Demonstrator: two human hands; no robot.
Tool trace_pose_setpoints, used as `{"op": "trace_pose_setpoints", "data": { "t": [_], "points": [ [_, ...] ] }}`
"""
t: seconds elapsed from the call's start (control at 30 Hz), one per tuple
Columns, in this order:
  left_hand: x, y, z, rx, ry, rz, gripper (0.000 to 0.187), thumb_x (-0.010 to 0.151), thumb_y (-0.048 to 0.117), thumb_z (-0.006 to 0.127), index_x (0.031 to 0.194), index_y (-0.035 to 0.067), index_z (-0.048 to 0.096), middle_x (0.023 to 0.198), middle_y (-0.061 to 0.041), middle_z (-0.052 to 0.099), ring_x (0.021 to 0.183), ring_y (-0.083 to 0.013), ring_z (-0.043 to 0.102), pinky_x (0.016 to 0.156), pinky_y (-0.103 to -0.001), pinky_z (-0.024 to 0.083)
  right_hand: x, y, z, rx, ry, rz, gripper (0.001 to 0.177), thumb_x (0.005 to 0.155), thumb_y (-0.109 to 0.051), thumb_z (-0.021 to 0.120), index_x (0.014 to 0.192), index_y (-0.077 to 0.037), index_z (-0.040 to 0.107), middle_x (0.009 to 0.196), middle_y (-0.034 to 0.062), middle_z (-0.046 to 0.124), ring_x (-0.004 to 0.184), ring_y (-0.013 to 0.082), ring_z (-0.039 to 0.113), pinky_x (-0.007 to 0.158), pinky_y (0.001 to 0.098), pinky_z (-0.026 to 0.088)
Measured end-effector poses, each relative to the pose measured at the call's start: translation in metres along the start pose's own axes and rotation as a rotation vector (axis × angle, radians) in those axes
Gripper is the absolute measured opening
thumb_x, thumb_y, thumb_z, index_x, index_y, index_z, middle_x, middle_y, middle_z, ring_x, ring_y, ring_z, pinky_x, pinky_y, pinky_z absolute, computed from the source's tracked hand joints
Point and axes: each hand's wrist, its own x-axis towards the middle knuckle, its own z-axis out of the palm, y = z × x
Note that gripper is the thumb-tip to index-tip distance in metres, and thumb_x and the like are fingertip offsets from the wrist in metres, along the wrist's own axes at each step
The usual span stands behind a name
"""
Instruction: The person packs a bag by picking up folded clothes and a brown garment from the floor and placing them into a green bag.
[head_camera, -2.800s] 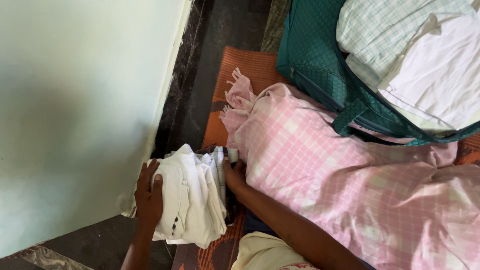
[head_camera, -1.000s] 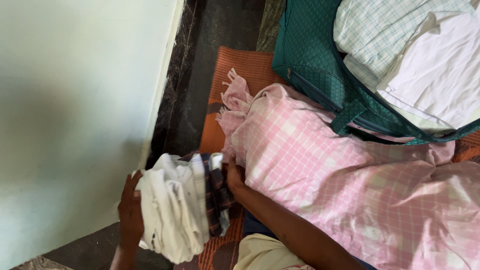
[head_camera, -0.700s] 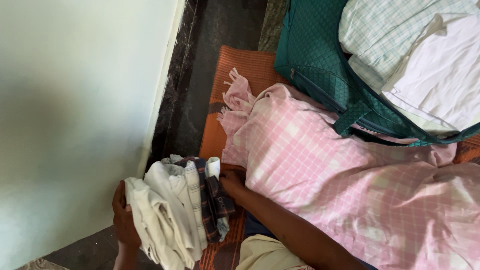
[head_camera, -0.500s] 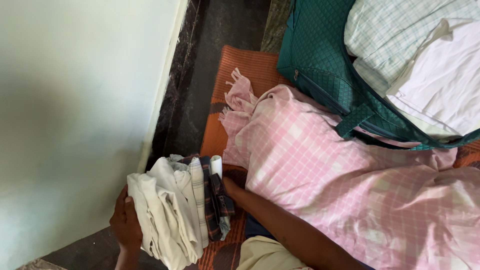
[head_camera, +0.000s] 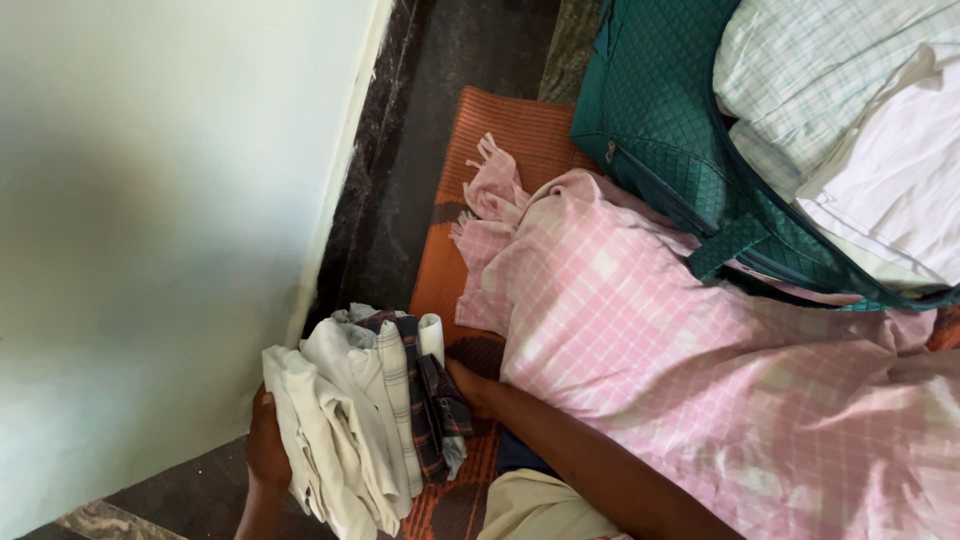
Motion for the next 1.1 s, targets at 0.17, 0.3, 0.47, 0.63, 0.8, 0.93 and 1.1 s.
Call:
{"op": "trace_pose_setpoints", "data": {
  "t": [0.17, 0.3, 0.47, 0.63, 0.8, 0.93, 1.1],
  "points": [
    [-0.008, 0.014, 0.008, 0.116, 0.025, -0.068, 0.067, 0.103, 0.046, 0.032, 0.159, 0.009, 0.037, 0.145, -0.018, 0.056, 0.125, -0.0299, 0.057, 0.105, -0.040, 0.043, 0.004, 0.006, -0.008, 0.015, 0.043, 0.008, 0.068, 0.103, -0.060, 0.034, 0.142, -0.010, 0.059, 0.134, 0.0120, 0.067, 0.117, 0.0256, 0.065, 0.105, 0.0408, 0.051],
    [-0.021, 0.028, 0.011, 0.132, 0.011, -0.027, 0.064, 0.104, 0.044, 0.034, 0.157, 0.008, 0.040, 0.146, -0.018, 0.056, 0.128, -0.0302, 0.055, 0.107, -0.040, 0.040, 0.016, 0.020, -0.014, 0.154, -0.006, -0.017, 0.065, 0.103, -0.057, 0.039, 0.138, -0.008, 0.062, 0.129, 0.0132, 0.069, 0.112, 0.0260, 0.066, 0.102, 0.0418, 0.053],
    [-0.046, 0.048, 0.016, 0.306, 0.096, 0.041, 0.063, 0.105, 0.043, 0.032, 0.156, 0.008, 0.043, 0.145, -0.020, 0.058, 0.128, -0.0335, 0.058, 0.107, -0.043, 0.042, 0.002, 0.015, -0.013, 0.153, -0.019, -0.040, 0.065, 0.103, -0.057, 0.038, 0.139, -0.009, 0.061, 0.130, 0.0129, 0.068, 0.114, 0.0261, 0.065, 0.103, 0.0422, 0.052],
    [-0.092, 0.098, 0.033, 0.533, 0.152, 0.256, 0.066, 0.106, 0.048, 0.033, 0.154, 0.004, 0.042, 0.144, -0.025, 0.056, 0.131, -0.0404, 0.054, 0.106, -0.046, 0.041, -0.022, 0.002, -0.007, 0.139, -0.044, -0.081, 0.065, 0.103, -0.057, 0.038, 0.140, -0.009, 0.060, 0.132, 0.0126, 0.067, 0.115, 0.0262, 0.064, 0.103, 0.0426, 0.052],
    [-0.137, 0.176, 0.059, 0.678, 0.212, 0.356, 0.069, 0.107, 0.053, 0.035, 0.151, 0.001, 0.046, 0.141, -0.028, 0.059, 0.129, -0.0443, 0.058, 0.105, -0.049, 0.045, -0.048, -0.008, 0.003, 0.127, -0.109, -0.130, 0.065, 0.103, -0.057, 0.038, 0.141, -0.009, 0.059, 0.133, 0.0123, 0.066, 0.117, 0.0263, 0.063, 0.104, 0.0430, 0.051],
    [-0.168, 0.239, 0.090, 0.860, 0.216, 0.358, 0.071, 0.102, 0.054, 0.034, 0.153, 0.006, 0.047, 0.134, -0.026, 0.063, 0.116, -0.0452, 0.065, 0.096, -0.053, 0.050, -0.077, -0.019, 0.000, 0.128, -0.134, -0.190, 0.065, 0.103, -0.057, 0.038, 0.141, -0.010, 0.058, 0.134, 0.0121, 0.065, 0.118, 0.0264, 0.063, 0.105, 0.0433, 0.051],
    [-0.201, 0.305, 0.144, 1.056, 0.137, 0.744, 0.071, 0.107, 0.052, 0.039, 0.152, -0.002, 0.048, 0.135, -0.031, 0.060, 0.120, -0.0517, 0.060, 0.098, -0.058, 0.046, -0.130, -0.022, -0.023, 0.195, -0.083, -0.347, 0.065, 0.102, -0.057, 0.038, 0.142, -0.010, 0.057, 0.135, 0.0118, 0.065, 0.120, 0.0265, 0.062, 0.105, 0.0436, 0.050]
  ]
}}
